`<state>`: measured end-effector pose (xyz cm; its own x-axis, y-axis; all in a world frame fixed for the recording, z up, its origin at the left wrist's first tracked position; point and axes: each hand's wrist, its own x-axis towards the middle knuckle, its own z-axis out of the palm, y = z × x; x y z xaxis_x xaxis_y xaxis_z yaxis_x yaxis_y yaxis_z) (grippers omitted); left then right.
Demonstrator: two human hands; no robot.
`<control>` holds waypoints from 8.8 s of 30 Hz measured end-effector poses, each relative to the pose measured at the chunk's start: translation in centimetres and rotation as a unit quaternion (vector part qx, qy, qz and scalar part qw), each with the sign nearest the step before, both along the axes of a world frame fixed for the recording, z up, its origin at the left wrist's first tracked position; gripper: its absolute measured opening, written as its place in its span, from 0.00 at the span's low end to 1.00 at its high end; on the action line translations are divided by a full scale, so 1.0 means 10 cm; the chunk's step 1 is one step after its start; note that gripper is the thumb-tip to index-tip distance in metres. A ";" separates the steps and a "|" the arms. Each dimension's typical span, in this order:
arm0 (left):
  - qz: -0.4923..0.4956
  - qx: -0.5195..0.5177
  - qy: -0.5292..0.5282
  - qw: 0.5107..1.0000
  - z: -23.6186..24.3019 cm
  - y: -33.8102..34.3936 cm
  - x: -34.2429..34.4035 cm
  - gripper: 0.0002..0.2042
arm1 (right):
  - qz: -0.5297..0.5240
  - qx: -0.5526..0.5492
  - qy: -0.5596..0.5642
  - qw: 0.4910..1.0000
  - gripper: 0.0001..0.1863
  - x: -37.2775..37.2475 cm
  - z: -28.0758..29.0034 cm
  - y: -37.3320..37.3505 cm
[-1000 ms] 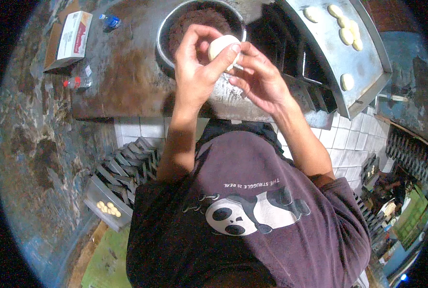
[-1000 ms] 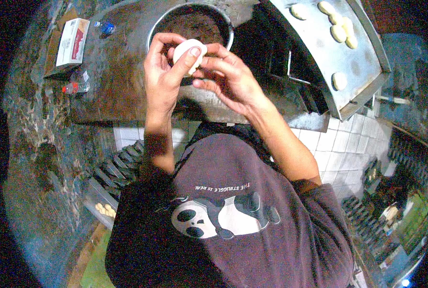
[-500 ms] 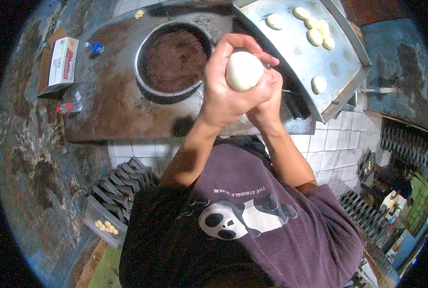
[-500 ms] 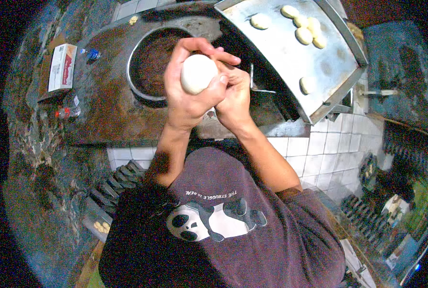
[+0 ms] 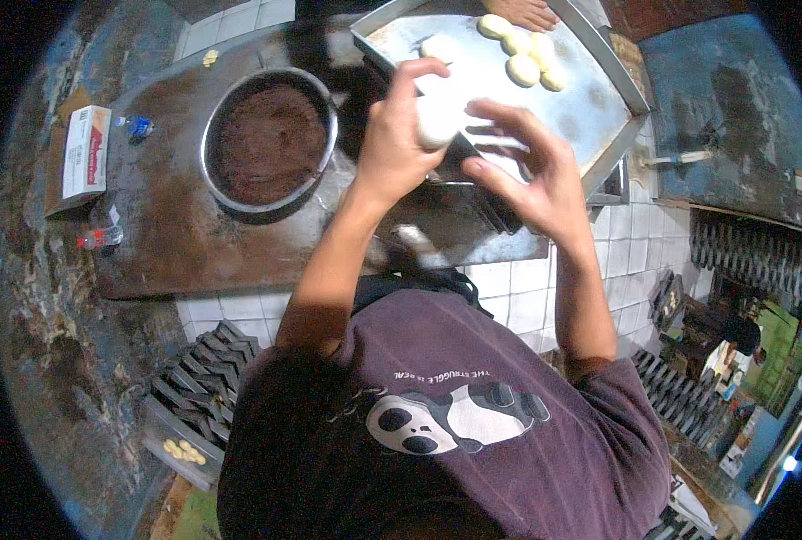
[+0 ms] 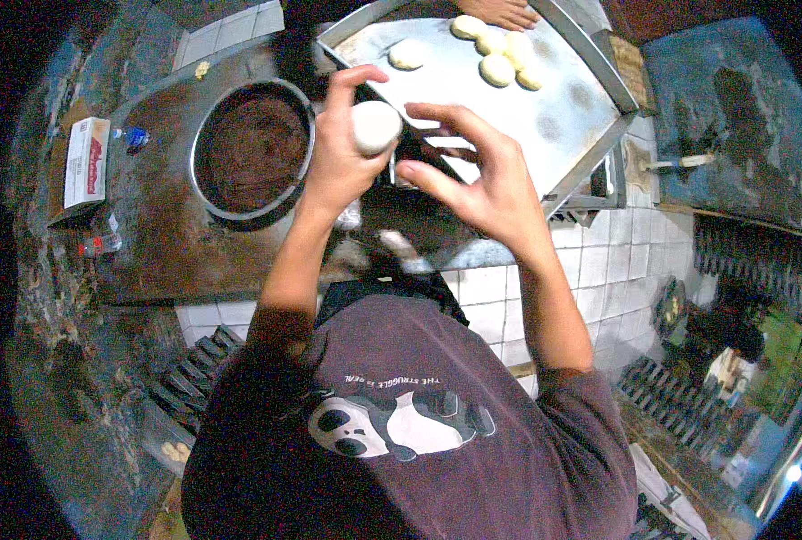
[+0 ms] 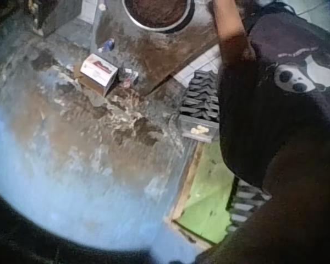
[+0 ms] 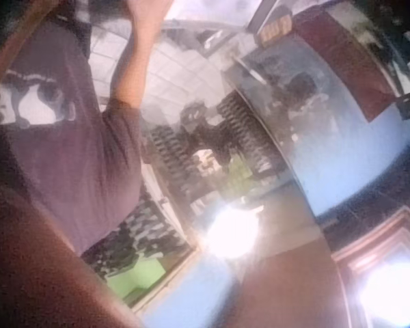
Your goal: The person prepares filled buns by flattening dough portions, scooping a dark filling into the center with a spoon, and pinching the dough closed before placing them onto a metal tray.
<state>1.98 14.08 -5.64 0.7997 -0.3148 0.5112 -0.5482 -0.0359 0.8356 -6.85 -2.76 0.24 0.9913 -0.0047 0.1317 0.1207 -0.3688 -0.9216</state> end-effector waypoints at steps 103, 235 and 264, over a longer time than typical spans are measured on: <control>0.250 -0.115 0.519 0.809 -1.66 3.20 -0.84 0.10 | 0.118 -0.350 -0.103 0.924 0.22 0.56 -2.80 1.52; -0.181 0.039 0.124 0.975 -0.18 -1.94 -0.27 0.31 | -0.068 -0.132 0.069 0.986 0.28 -0.37 0.15 -1.55; 0.033 0.125 0.080 0.988 -0.50 -1.37 -0.01 0.32 | 0.066 -0.485 0.119 0.864 0.43 0.39 -1.28 -2.33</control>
